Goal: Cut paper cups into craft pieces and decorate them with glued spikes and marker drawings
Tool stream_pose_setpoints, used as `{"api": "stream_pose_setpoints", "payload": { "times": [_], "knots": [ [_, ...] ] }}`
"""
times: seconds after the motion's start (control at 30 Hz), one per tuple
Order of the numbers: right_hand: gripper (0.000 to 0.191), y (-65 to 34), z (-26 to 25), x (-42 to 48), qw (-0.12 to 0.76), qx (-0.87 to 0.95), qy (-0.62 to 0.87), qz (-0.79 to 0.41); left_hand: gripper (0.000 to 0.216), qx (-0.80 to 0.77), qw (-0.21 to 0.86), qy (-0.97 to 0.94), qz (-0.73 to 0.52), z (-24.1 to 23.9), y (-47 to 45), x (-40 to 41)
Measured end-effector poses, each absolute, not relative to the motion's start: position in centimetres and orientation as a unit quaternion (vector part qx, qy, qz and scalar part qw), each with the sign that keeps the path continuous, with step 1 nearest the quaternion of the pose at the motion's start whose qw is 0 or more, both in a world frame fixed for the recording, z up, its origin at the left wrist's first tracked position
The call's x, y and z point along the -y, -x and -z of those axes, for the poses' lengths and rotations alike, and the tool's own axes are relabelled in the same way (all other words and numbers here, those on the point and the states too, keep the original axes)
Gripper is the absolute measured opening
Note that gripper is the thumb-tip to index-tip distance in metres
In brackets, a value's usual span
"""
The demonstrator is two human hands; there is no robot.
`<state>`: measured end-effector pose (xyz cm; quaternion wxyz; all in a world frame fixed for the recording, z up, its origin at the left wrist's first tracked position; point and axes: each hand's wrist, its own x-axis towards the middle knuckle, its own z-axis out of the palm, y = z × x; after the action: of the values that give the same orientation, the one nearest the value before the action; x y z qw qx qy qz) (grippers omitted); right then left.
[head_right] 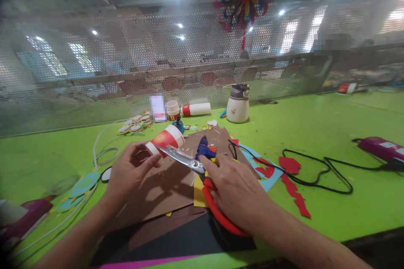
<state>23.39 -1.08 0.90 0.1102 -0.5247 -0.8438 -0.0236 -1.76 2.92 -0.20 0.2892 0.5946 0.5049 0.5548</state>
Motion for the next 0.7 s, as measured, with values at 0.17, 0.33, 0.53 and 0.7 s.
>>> {"api": "stream_pose_setpoints", "payload": {
  "times": [0.17, 0.33, 0.53, 0.7],
  "knots": [
    [0.056, -23.46, -1.14, 1.02, 0.117, 0.846, 0.518, 0.047, 0.05, -0.491, 0.295, -0.599, -0.56, -0.02, 1.66, -2.81],
    [0.057, -23.97, -0.96, 0.65, 0.122, 0.854, 0.502, 0.056, 0.044, -0.492, 0.302, -0.601, -0.553, -0.28, 1.52, -2.91],
    [0.04, -23.88, -1.4, 0.49, 0.103, 0.853, 0.509, 0.053, 0.042, -0.507, 0.303, -0.599, -0.541, 0.16, 1.74, -3.22],
    [0.038, -23.53, -1.3, 0.57, 0.133, 0.854, 0.499, 0.056, 0.047, -0.505, 0.305, -0.592, -0.55, 0.58, 1.79, -3.44]
  ]
}}
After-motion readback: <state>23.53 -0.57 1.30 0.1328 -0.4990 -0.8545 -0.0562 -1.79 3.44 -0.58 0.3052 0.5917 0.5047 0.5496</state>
